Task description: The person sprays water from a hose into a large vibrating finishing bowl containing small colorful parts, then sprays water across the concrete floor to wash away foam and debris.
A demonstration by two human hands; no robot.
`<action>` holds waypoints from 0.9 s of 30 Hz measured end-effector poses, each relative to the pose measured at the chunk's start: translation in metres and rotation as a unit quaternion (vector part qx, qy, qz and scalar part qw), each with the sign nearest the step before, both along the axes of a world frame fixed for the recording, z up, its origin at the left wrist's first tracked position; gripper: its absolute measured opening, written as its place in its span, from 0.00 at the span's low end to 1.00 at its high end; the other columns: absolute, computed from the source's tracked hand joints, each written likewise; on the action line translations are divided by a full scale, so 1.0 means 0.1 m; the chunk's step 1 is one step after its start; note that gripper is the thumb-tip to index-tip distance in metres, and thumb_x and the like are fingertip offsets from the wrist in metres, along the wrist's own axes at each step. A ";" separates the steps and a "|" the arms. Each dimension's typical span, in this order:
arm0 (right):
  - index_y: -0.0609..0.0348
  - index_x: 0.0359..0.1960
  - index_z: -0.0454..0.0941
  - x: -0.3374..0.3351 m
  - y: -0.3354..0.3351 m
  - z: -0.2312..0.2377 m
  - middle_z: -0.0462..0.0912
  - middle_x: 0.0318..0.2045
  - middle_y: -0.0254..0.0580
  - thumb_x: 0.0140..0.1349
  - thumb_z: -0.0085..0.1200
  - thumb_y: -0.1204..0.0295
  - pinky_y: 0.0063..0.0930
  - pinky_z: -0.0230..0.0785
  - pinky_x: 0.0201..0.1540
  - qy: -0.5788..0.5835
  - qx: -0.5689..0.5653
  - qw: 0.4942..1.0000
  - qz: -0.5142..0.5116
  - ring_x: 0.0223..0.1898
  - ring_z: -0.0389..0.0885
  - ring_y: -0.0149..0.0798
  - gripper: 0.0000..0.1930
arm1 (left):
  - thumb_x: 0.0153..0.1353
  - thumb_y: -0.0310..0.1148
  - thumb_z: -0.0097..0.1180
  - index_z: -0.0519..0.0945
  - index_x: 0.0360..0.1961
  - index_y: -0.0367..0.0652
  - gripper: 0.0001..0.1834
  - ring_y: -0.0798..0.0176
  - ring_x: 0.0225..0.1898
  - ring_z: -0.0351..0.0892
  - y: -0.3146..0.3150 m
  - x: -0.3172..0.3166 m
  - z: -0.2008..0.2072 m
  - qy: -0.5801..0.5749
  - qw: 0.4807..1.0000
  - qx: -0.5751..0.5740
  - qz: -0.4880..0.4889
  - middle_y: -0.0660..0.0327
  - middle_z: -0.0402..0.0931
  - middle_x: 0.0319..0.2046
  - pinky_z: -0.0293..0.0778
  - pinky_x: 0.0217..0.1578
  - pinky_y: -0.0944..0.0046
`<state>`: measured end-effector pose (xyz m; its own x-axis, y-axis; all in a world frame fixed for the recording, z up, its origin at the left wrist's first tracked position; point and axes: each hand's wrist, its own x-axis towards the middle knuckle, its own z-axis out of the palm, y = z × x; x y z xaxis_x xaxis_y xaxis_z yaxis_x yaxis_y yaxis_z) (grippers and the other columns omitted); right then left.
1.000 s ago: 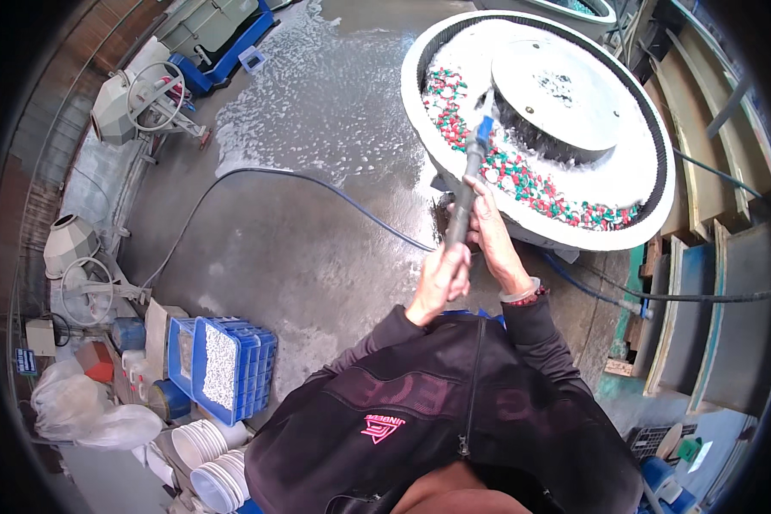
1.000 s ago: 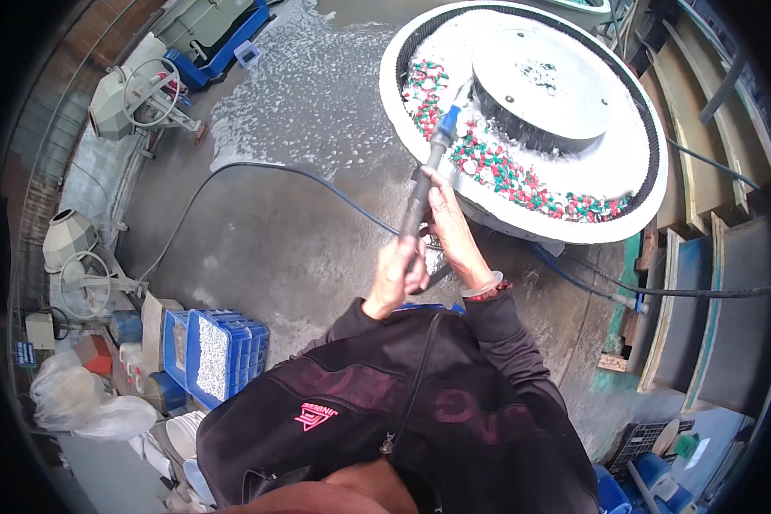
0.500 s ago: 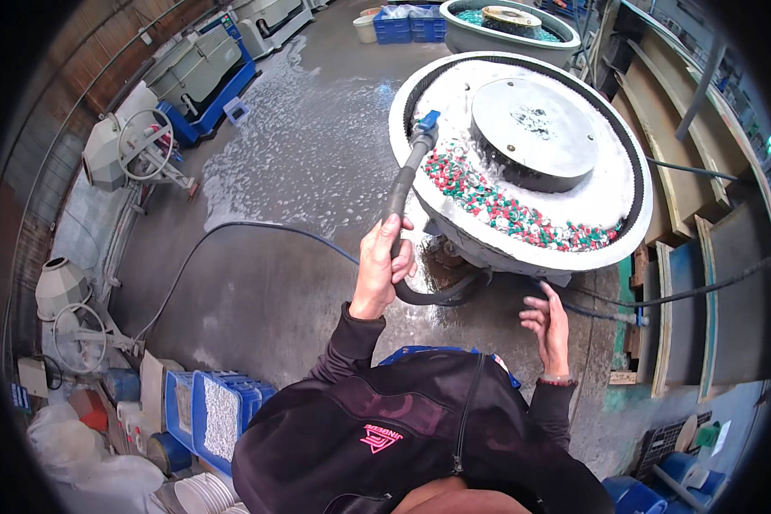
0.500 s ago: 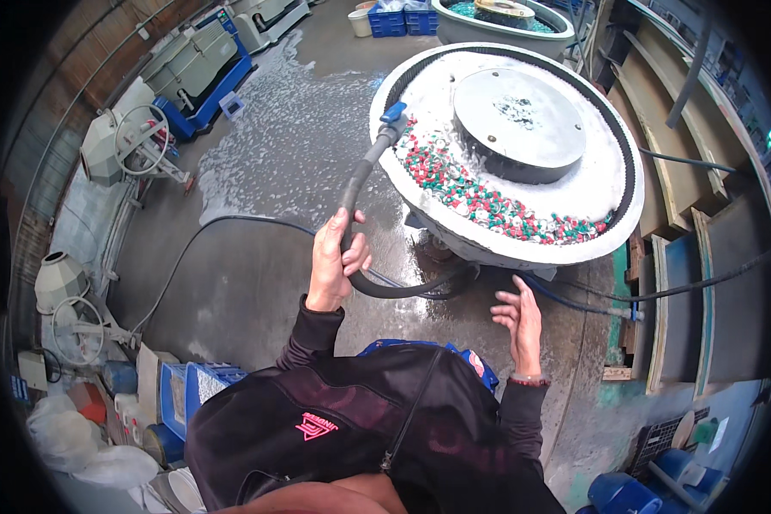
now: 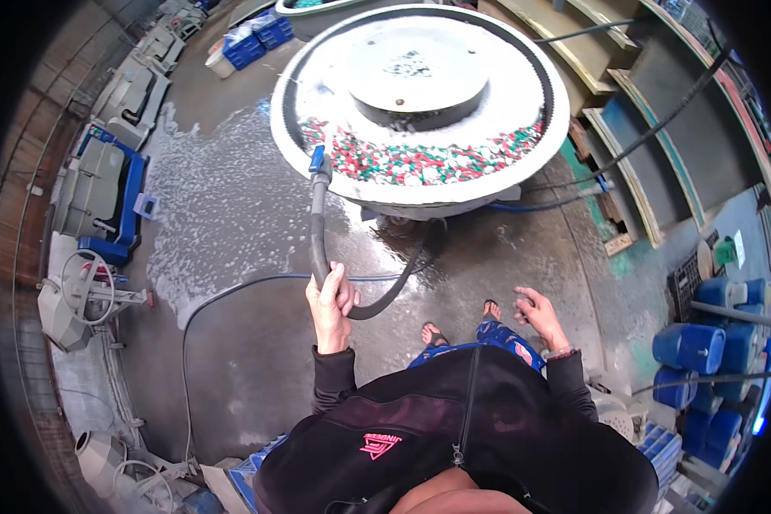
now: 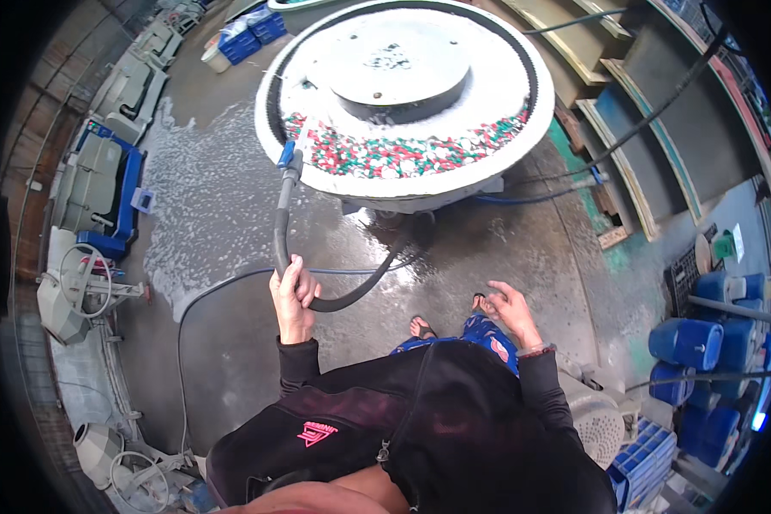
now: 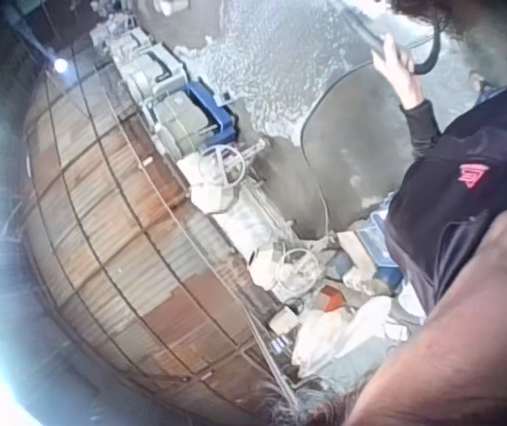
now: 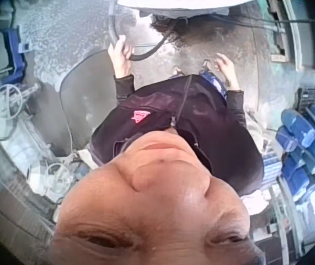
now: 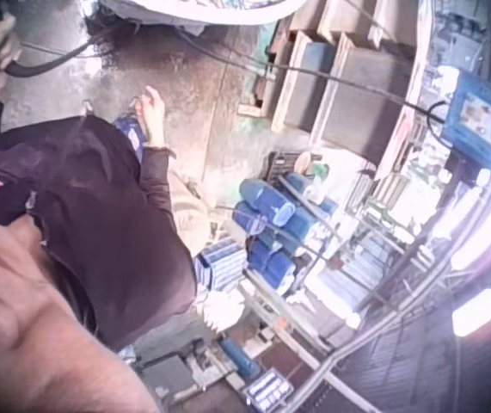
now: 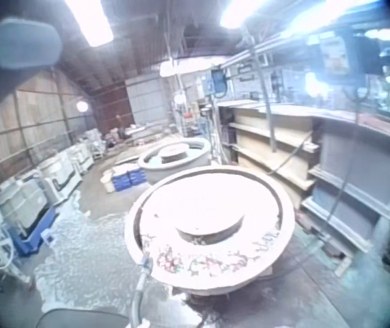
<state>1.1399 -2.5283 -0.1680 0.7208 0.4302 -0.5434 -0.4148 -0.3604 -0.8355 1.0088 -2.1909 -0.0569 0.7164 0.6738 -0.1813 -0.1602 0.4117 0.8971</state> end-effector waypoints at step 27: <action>0.61 0.49 0.69 -0.46 -4.21 -0.50 0.77 0.30 0.38 0.59 0.45 0.69 0.17 0.67 0.27 -0.040 -0.027 0.976 -0.213 0.26 0.72 0.25 0.16 | 0.61 0.56 0.33 0.66 0.29 0.41 0.26 0.77 0.06 0.48 -3.62 1.23 -0.22 0.004 0.973 -0.005 -0.231 0.72 0.53 0.06 0.58 0.14 0.73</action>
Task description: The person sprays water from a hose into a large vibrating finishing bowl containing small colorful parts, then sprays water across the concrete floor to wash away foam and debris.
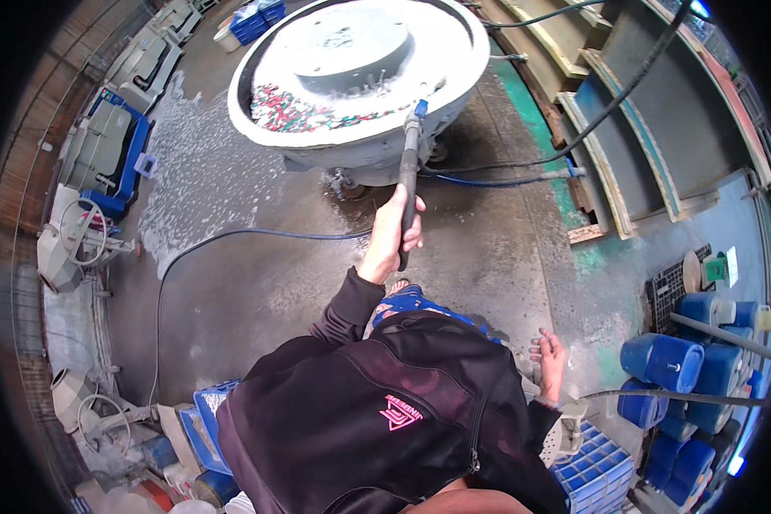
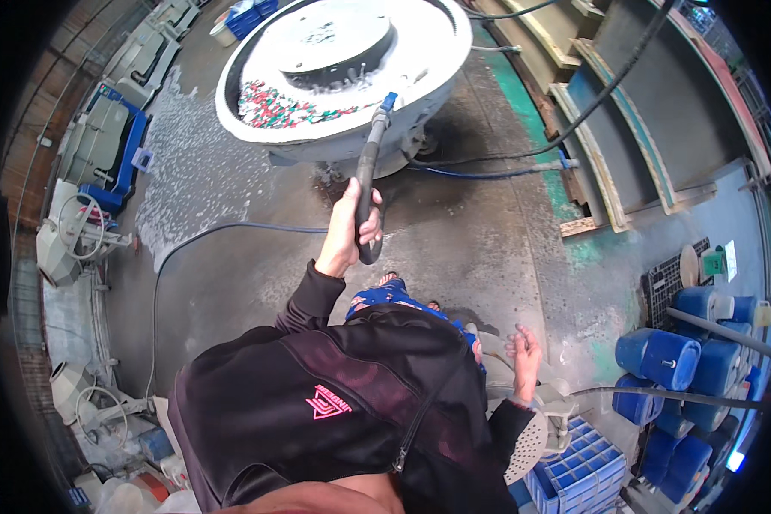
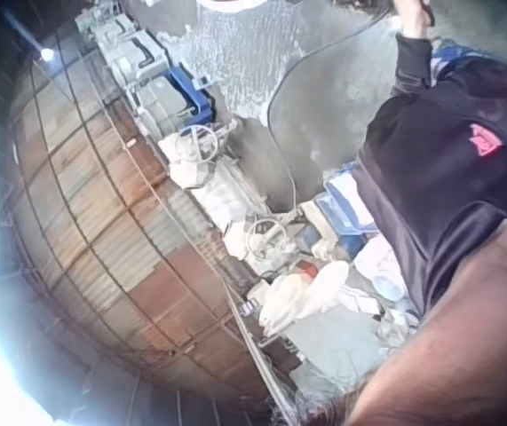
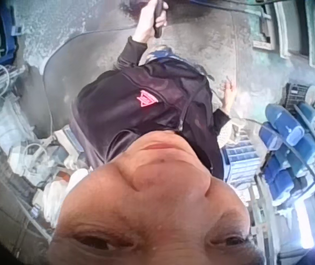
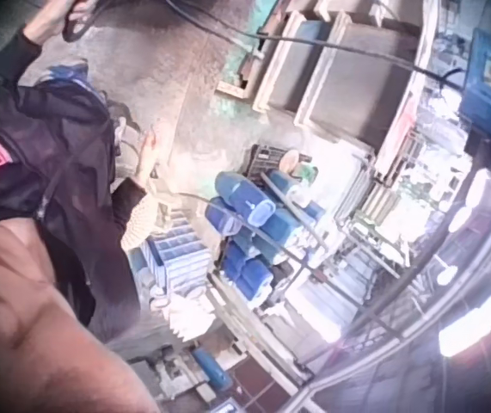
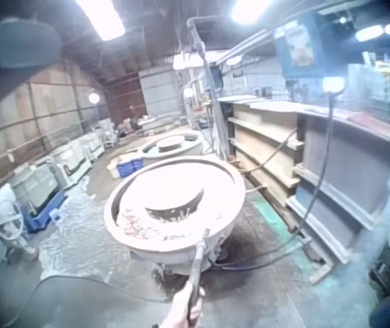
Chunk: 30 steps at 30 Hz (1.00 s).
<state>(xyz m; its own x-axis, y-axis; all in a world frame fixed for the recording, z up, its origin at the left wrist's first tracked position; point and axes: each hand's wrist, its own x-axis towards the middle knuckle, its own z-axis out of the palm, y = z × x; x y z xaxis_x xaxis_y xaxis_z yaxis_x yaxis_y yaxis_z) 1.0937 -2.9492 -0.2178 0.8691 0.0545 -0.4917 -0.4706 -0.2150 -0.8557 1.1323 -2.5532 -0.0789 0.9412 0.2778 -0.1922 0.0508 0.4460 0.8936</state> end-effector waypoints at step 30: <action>0.64 0.47 0.69 3.62 -0.82 0.18 0.77 0.31 0.40 0.59 0.48 0.70 0.20 0.69 0.28 -0.055 0.115 0.991 -0.034 0.27 0.75 0.29 0.16 | 0.57 0.39 0.53 0.65 0.29 0.45 0.12 0.78 0.10 0.55 -1.35 3.43 0.05 0.005 0.992 -0.055 0.116 0.74 0.56 0.11 0.62 0.16 0.74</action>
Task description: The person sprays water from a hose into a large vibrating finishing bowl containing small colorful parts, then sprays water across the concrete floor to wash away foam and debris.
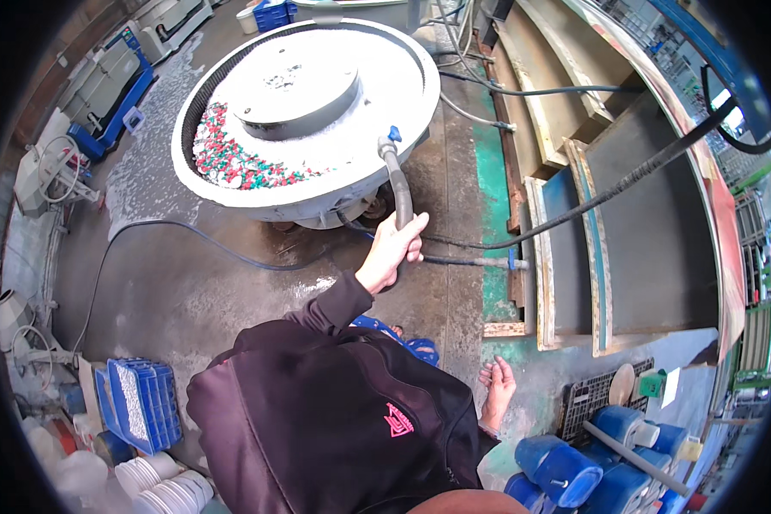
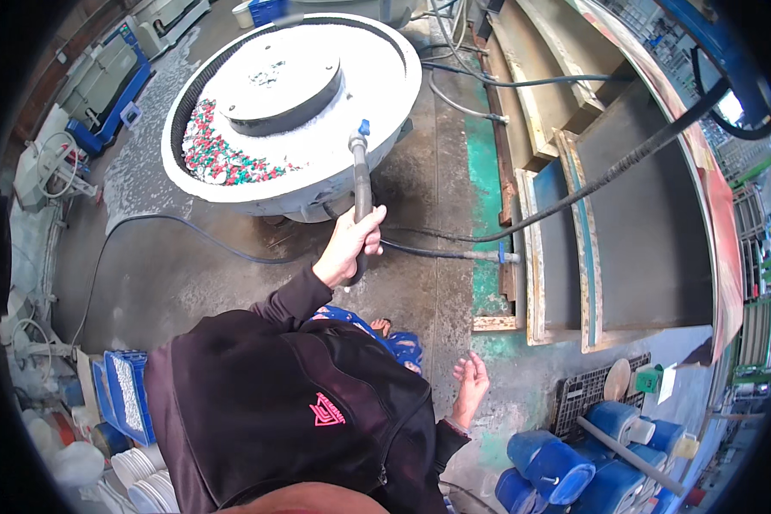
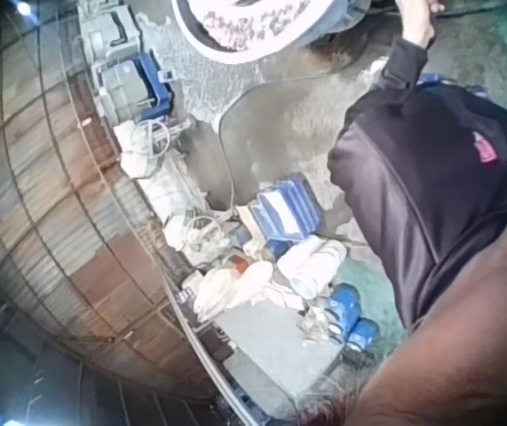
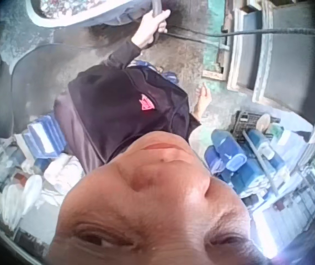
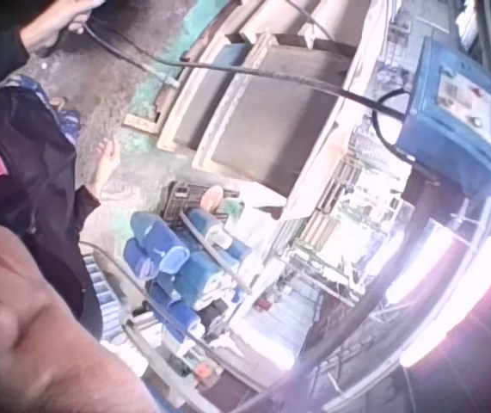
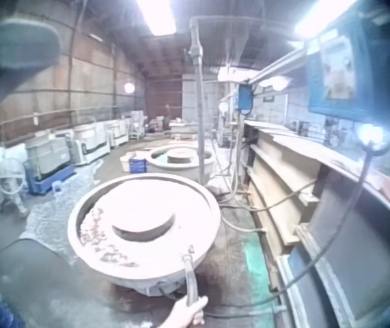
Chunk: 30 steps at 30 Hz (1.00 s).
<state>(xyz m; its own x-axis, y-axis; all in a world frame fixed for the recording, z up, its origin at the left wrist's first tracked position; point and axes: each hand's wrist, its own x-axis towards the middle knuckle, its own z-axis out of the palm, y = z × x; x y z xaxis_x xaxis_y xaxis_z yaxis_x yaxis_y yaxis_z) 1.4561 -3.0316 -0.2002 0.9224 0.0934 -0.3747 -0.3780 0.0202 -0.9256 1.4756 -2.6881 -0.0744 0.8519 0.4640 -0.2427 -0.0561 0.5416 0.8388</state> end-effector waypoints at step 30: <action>0.65 0.46 0.70 3.13 0.63 -0.23 0.77 0.29 0.38 0.59 0.45 0.72 0.18 0.67 0.29 0.023 -0.057 0.911 0.408 0.26 0.74 0.26 0.14 | 0.52 0.37 0.58 0.67 0.24 0.43 0.13 0.79 0.10 0.56 -0.56 1.28 -0.16 0.155 0.967 0.116 0.164 0.72 0.59 0.12 0.57 0.11 0.75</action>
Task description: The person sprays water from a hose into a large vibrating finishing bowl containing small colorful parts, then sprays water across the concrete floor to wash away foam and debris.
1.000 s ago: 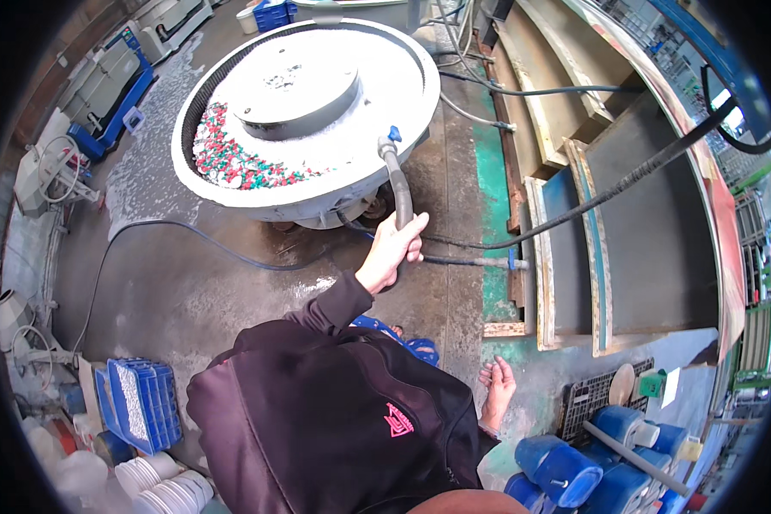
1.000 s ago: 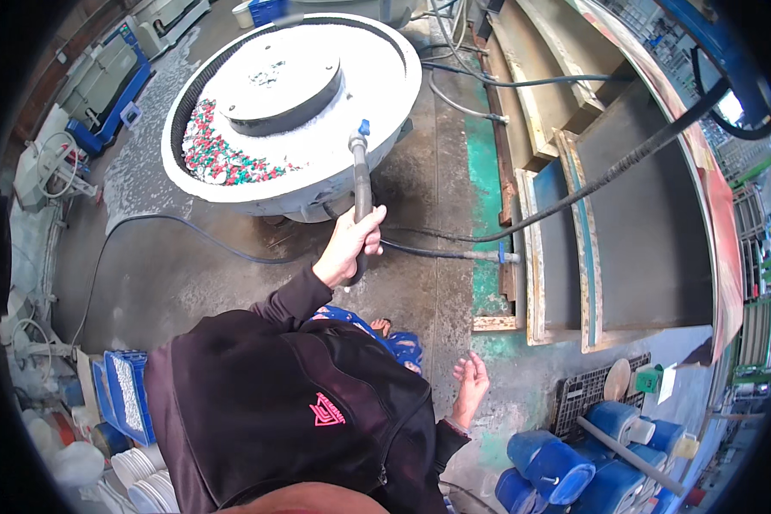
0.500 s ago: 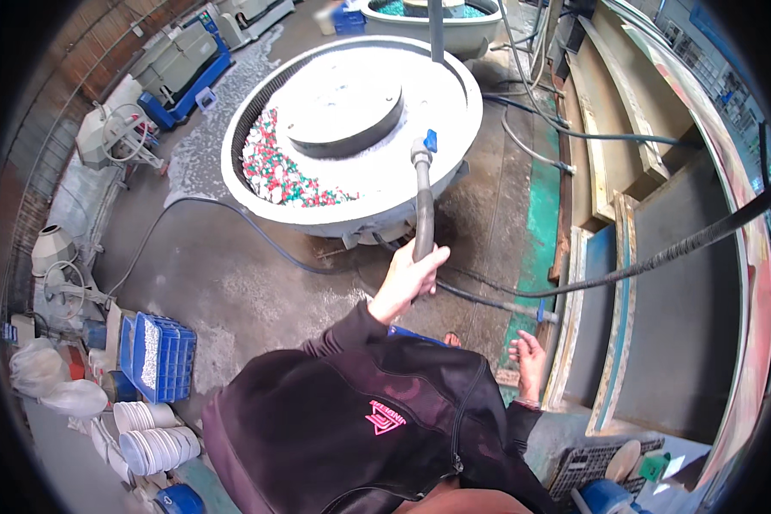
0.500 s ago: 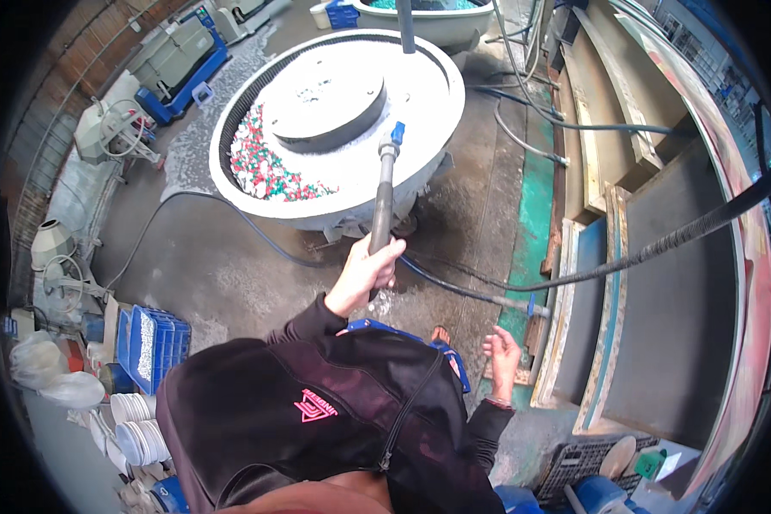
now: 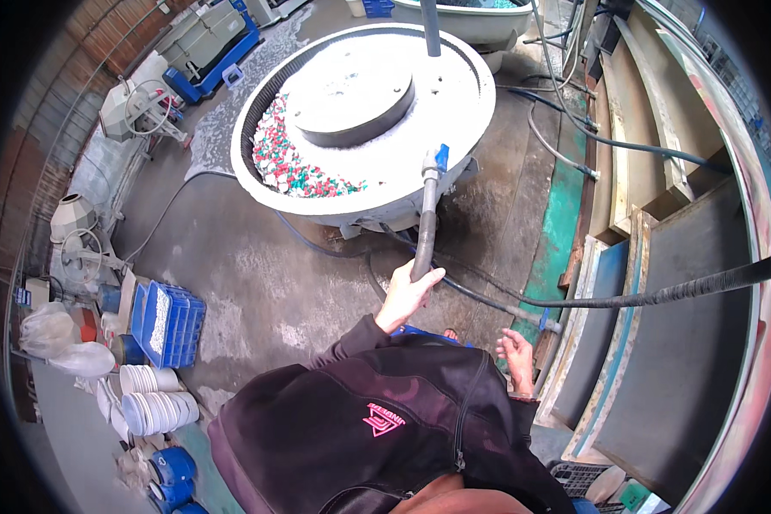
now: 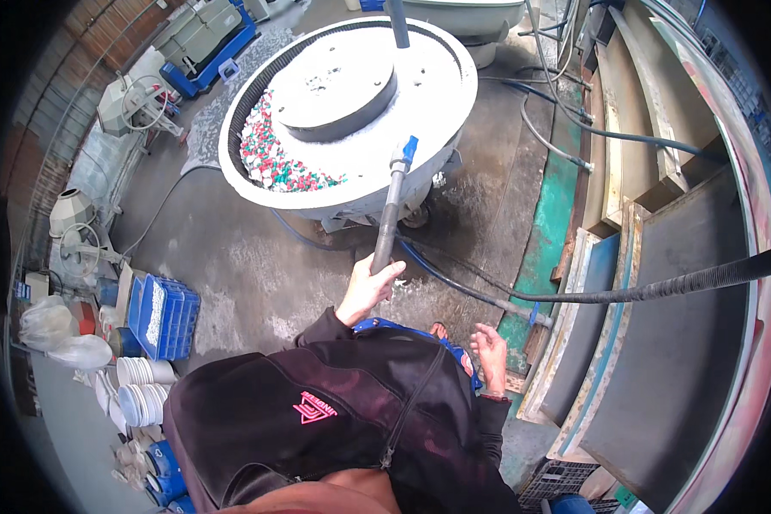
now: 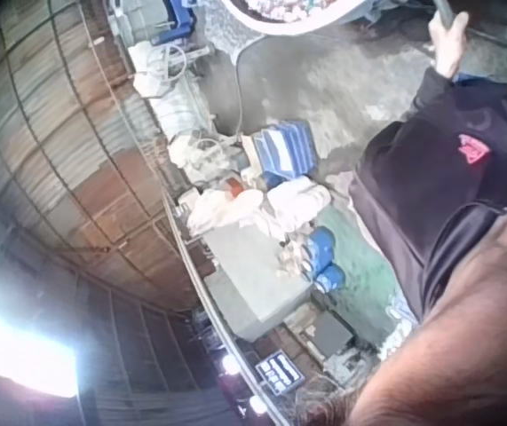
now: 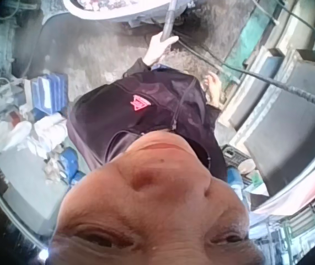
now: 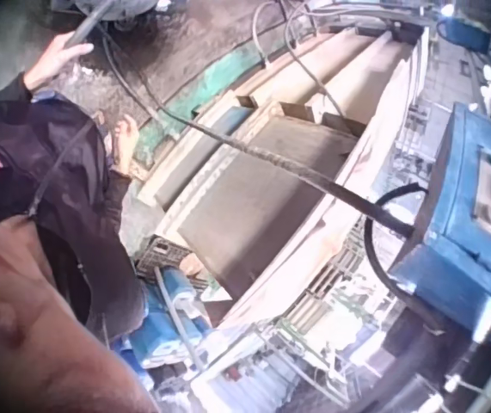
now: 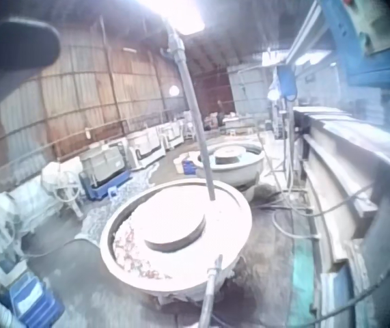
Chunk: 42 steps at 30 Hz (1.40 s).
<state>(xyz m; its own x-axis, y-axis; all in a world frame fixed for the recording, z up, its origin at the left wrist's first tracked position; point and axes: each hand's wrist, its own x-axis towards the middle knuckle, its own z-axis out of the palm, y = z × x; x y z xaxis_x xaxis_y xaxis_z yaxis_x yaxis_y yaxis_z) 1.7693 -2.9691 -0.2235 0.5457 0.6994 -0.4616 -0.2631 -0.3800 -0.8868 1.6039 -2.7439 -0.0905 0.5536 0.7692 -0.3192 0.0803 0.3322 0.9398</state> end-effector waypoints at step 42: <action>0.66 0.44 0.71 0.44 -0.23 0.08 0.76 0.26 0.36 0.56 0.43 0.76 0.16 0.64 0.26 -0.031 -0.025 0.996 0.078 0.23 0.70 0.23 0.14 | 0.52 0.37 0.57 0.67 0.23 0.42 0.14 0.76 0.08 0.60 0.00 0.16 0.10 -0.015 0.996 0.057 0.065 0.70 0.60 0.09 0.58 0.10 0.73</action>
